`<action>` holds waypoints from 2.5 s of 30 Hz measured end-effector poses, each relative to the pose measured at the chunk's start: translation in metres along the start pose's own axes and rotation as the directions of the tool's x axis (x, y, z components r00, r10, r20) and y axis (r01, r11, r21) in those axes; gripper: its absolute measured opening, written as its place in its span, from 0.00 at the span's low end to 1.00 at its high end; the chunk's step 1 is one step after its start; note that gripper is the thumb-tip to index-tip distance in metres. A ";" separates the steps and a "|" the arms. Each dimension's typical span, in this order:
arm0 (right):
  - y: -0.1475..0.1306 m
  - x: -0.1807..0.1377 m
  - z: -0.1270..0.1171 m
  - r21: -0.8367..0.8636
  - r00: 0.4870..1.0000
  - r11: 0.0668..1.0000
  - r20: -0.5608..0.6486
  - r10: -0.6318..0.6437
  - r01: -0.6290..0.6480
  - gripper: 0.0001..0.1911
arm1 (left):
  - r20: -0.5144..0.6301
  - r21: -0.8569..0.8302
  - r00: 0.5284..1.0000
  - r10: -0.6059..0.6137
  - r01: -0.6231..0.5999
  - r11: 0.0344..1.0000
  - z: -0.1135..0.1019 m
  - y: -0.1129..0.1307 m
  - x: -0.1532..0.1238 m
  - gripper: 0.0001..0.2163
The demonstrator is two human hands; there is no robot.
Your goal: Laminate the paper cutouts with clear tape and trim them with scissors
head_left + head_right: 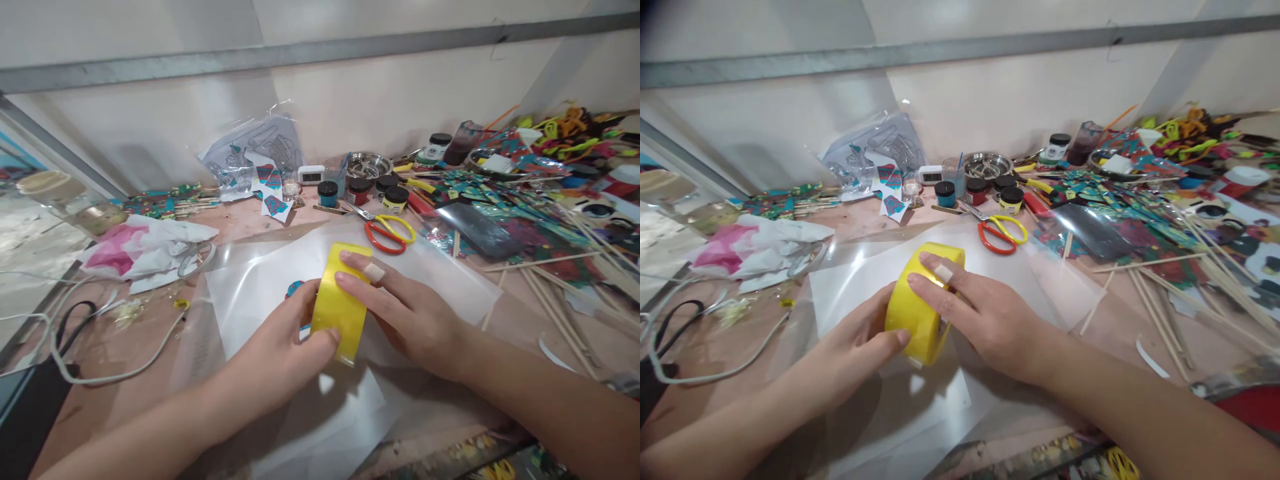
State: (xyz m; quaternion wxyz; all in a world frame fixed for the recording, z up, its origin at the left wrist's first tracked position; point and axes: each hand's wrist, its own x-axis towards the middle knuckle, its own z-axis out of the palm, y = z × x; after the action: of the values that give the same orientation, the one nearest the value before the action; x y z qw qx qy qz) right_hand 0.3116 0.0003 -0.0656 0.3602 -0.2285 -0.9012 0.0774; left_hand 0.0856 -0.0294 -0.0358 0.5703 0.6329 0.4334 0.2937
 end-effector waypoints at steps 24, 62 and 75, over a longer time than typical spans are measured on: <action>0.015 -0.002 0.001 0.026 0.999 1.000 -0.045 0.007 -0.005 0.36 | 0.351 0.859 0.661 0.664 -0.510 0.053 -0.042 0.028 -0.009 0.16; 0.028 0.001 0.001 -0.066 0.991 0.993 -0.099 0.090 -0.097 0.29 | 0.381 0.879 0.670 0.637 -0.476 -0.025 -0.020 0.034 -0.004 0.14; 0.031 0.002 0.001 -0.056 0.986 0.989 -0.095 0.133 -0.139 0.32 | 0.554 0.805 0.447 0.702 -0.502 -0.316 -0.013 0.018 -0.012 0.08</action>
State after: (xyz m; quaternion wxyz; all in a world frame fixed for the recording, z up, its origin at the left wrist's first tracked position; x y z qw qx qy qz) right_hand 0.3203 0.0288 -0.0747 0.3875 -0.3040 -0.8680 0.0632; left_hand 0.0725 -0.0335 -0.0143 -0.2515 0.9235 0.1509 0.2474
